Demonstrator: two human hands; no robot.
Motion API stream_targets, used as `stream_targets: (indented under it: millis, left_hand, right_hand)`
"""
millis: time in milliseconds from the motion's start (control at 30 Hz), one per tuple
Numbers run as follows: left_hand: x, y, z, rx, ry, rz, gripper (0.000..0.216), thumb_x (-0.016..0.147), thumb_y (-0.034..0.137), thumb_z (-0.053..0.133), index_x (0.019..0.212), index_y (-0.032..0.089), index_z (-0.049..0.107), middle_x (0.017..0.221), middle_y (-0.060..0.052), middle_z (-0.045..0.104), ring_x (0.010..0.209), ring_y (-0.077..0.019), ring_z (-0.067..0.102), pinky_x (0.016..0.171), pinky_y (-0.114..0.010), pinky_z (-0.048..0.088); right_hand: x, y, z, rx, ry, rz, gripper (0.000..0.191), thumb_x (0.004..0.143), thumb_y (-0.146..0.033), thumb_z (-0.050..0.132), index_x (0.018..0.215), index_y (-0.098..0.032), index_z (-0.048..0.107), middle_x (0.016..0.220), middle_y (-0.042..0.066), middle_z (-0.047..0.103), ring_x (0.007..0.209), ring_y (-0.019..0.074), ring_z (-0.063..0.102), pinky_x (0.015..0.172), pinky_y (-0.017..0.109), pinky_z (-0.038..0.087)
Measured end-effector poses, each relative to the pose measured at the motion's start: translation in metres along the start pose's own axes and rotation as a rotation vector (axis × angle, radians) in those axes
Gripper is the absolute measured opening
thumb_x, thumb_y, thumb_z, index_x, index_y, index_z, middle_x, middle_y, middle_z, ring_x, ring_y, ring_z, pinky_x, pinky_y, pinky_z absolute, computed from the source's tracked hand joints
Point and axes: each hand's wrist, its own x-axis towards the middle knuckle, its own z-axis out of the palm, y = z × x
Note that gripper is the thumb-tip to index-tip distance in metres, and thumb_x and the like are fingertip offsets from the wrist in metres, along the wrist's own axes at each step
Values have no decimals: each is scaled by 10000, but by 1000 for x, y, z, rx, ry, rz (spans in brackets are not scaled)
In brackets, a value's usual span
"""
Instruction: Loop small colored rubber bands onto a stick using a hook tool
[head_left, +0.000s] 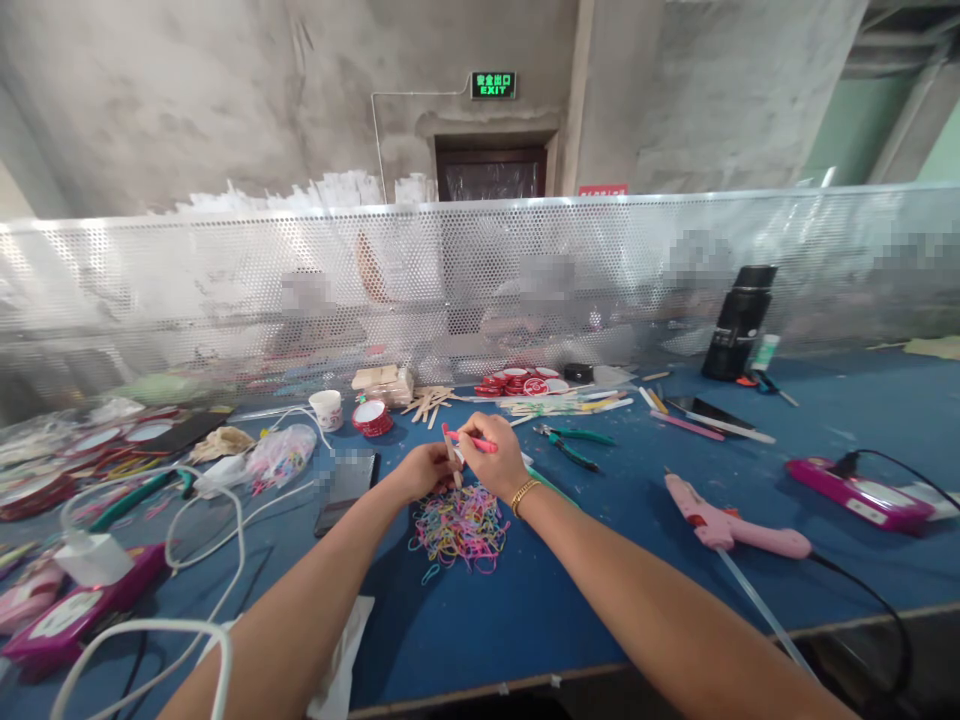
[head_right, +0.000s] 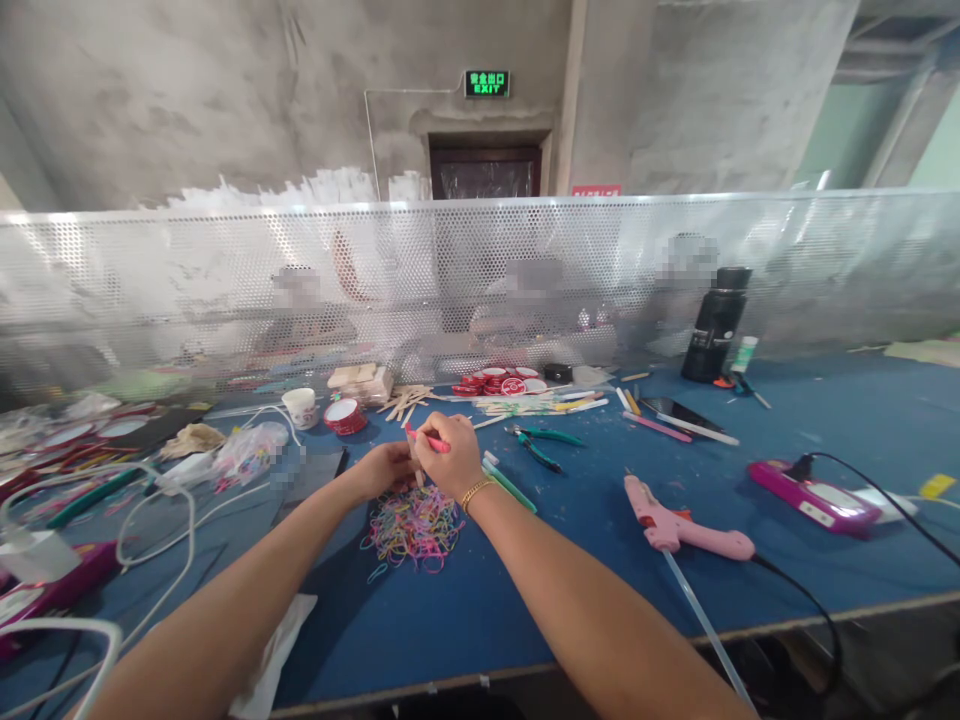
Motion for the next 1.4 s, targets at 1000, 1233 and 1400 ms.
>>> stream_targets:
  millis: [1000,1233,1400]
  left_hand:
    - [0,0,1,-24,5,-4,339,634,365,795,770,143,578,556,15,618,468,-82,548,437,-169,355]
    - [-1,0,0,6,1,6,357,632,393,783,787,146,577,559,21,622,458,-77,531,448,-176,368]
    - [1,-1,0,2,-3,4,357,629,399,777,768,150,563,558,17,626,460,-76,530,438,-170,353]
  right_hand:
    - [0,-1,-2,-37,-11,34,159,813,-220,516,654,-222,511,622,-18,610,648,152,525,738,283,362]
    - [-1,-2,0,-21,-22,-4,141,807,-222,515,666,-218,518,619,-20,600,644,151,515,736,282,357]
    - [0,0,-2,-29,2,33,152,813,-217,519,661,-221,513,625,-21,608,651,154,520,741,285,358]
